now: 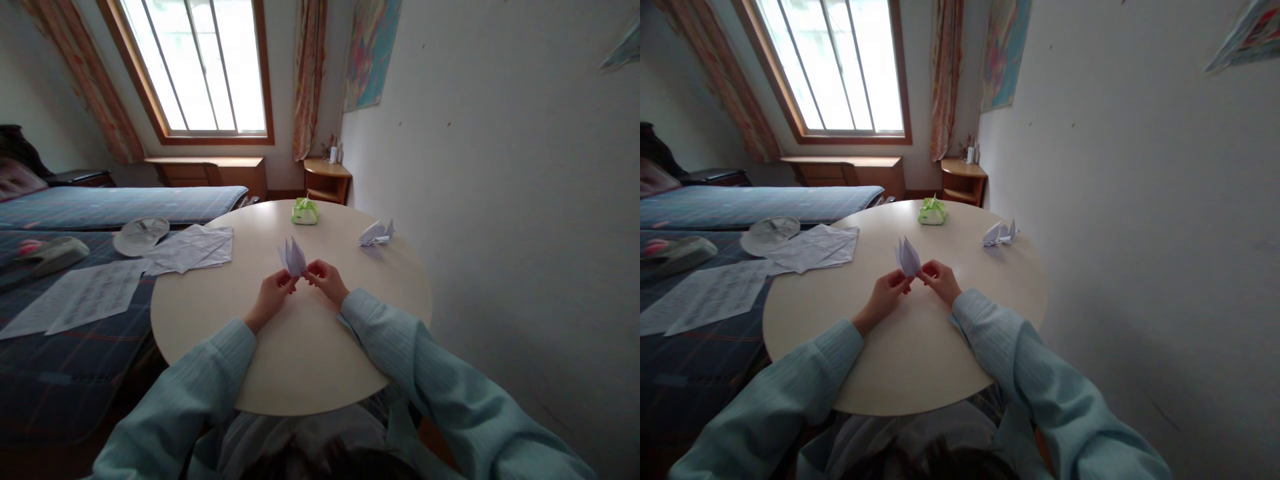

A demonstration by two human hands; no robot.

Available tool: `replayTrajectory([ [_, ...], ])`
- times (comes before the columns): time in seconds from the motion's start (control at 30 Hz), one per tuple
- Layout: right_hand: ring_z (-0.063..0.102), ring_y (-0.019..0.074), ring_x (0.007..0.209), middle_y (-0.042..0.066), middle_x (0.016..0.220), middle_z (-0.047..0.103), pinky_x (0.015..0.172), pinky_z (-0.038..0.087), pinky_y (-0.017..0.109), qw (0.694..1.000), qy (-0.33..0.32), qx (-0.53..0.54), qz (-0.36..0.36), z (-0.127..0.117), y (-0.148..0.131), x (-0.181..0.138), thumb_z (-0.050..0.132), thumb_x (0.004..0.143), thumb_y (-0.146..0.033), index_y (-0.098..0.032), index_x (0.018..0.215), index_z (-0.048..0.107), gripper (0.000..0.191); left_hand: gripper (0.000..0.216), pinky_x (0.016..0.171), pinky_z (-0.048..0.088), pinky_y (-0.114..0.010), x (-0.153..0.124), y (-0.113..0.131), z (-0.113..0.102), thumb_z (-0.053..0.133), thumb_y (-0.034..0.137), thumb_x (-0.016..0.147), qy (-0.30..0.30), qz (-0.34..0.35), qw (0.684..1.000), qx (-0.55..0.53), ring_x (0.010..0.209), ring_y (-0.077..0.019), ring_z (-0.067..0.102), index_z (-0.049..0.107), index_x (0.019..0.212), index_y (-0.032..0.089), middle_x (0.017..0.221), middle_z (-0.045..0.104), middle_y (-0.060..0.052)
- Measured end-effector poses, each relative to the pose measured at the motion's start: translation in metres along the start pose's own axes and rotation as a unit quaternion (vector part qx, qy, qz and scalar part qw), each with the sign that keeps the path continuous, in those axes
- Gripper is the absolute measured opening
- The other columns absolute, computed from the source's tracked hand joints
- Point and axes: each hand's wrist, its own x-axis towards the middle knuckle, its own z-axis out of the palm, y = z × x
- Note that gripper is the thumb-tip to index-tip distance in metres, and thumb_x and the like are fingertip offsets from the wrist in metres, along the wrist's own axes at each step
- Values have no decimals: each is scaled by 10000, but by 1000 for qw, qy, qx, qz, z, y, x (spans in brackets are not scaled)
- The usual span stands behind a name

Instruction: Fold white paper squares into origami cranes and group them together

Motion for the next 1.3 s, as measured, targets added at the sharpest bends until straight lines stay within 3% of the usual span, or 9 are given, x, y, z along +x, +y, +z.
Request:
replayTrajectory([
  [0.2, 433, 83, 516, -34, 552, 484, 493, 343, 219, 997, 23, -72, -27, -1, 3, 1, 574, 656, -360, -171, 592, 475, 223, 277, 493, 335, -200, -4, 5, 0, 494, 384, 732, -14, 33, 993, 109, 506, -91, 472, 540, 607, 140, 539, 548, 6],
  [0.4, 315, 62, 481, -66, 483, 353, 455, 246, 203, 993, 5, -108, -42, 1, 5, 0, 558, 633, -263, -177, 521, 380, 227, 267, 478, 266, -188, -8, 9, 0, 483, 332, 730, -28, 76, 980, 179, 468, -57, 359, 481, 542, 143, 488, 444, 46],
  [0.87, 415, 57, 364, -78, 425, 459, 372, 327, 182, 990, -116, 72, 36, 3, 9, -3, 618, 631, -422, -173, 607, 404, 328, 200, 476, 232, -194, -8, 4, -1, 465, 289, 717, -50, 78, 981, 169, 484, -57, 305, 446, 579, 145, 499, 353, 57],
  [1.3, 496, 69, 414, -58, 506, 528, 401, 408, 186, 979, -173, 88, 66, 2, 10, -4, 654, 603, -412, -156, 728, 466, 340, 80, 480, 231, -203, -8, 1, -1, 439, 229, 703, -75, 88, 968, 223, 492, -66, 325, 452, 659, 163, 536, 387, 59],
])
